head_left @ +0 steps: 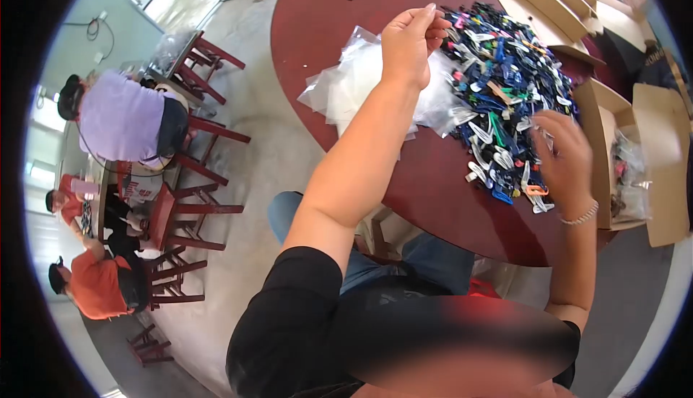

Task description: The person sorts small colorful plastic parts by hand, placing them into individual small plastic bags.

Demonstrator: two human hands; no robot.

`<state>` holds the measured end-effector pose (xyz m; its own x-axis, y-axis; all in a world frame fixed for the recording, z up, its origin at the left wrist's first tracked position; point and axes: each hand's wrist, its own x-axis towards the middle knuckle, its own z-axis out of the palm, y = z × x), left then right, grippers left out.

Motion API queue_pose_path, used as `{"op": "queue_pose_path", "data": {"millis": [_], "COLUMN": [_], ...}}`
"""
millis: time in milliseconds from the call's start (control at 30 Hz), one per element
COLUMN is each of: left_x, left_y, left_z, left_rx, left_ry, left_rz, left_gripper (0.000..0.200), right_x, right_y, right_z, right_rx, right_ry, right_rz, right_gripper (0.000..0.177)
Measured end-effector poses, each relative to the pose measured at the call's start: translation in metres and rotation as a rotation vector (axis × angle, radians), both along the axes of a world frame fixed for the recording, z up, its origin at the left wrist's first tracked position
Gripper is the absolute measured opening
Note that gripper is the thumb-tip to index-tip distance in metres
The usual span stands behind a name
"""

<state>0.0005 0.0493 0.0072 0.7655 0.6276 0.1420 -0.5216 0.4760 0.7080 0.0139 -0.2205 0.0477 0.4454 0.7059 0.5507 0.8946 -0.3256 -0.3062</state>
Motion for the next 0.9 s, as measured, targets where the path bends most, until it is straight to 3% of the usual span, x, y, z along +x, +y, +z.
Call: {"op": "queue_pose_path", "data": {"millis": [33,100,233,300,467,533,667,700,733,800,900], "left_x": [0.002,0.004,0.005,0.004,0.008,0.008,0.007,0.006,0.004,-0.001,-0.007], "left_y": [0.003,0.004,0.001,0.002,0.005,0.004,-0.002,-0.003,-0.004,-0.007,-0.014], "left_z": [-0.001,-0.007,-0.009,-0.007,-0.013,-0.013,-0.009,-0.008,-0.007,-0.002,0.004], "left_rx": [-0.026,-0.027,-0.020,-0.013,0.004,0.021,0.078,0.161,0.246,0.315,0.515], "left_ry": [-0.010,0.001,0.059,0.056,0.092,0.101,0.110,0.125,0.141,0.152,0.148], "left_rz": [0.014,0.015,-0.022,-0.038,-0.077,-0.106,-0.154,-0.223,-0.292,-0.364,-0.653], "left_gripper": [0.015,0.015,0.013,0.012,0.013,0.013,0.017,0.020,0.023,0.031,0.042], "right_x": [-0.007,-0.008,-0.006,-0.004,-0.011,-0.017,-0.002,-0.001,0.000,0.004,0.017], "right_y": [0.020,0.060,0.109,0.122,0.113,0.103,0.087,0.085,0.081,0.068,0.043], "right_z": [-0.008,-0.017,-0.038,-0.042,-0.028,-0.027,-0.045,-0.041,-0.037,-0.032,-0.031], "right_rx": [-0.047,-0.132,-0.205,-0.313,-0.250,-0.271,-0.209,-0.157,-0.154,0.060,0.232], "right_ry": [0.114,-0.118,-0.065,-0.199,-0.054,-0.112,-0.242,-0.194,-0.195,0.162,0.481], "right_rz": [0.055,0.294,0.325,0.325,0.403,0.289,0.273,0.259,0.256,0.142,0.007], "right_gripper": [0.018,0.021,0.027,0.034,0.047,0.049,0.024,0.012,0.012,0.012,0.008]}}
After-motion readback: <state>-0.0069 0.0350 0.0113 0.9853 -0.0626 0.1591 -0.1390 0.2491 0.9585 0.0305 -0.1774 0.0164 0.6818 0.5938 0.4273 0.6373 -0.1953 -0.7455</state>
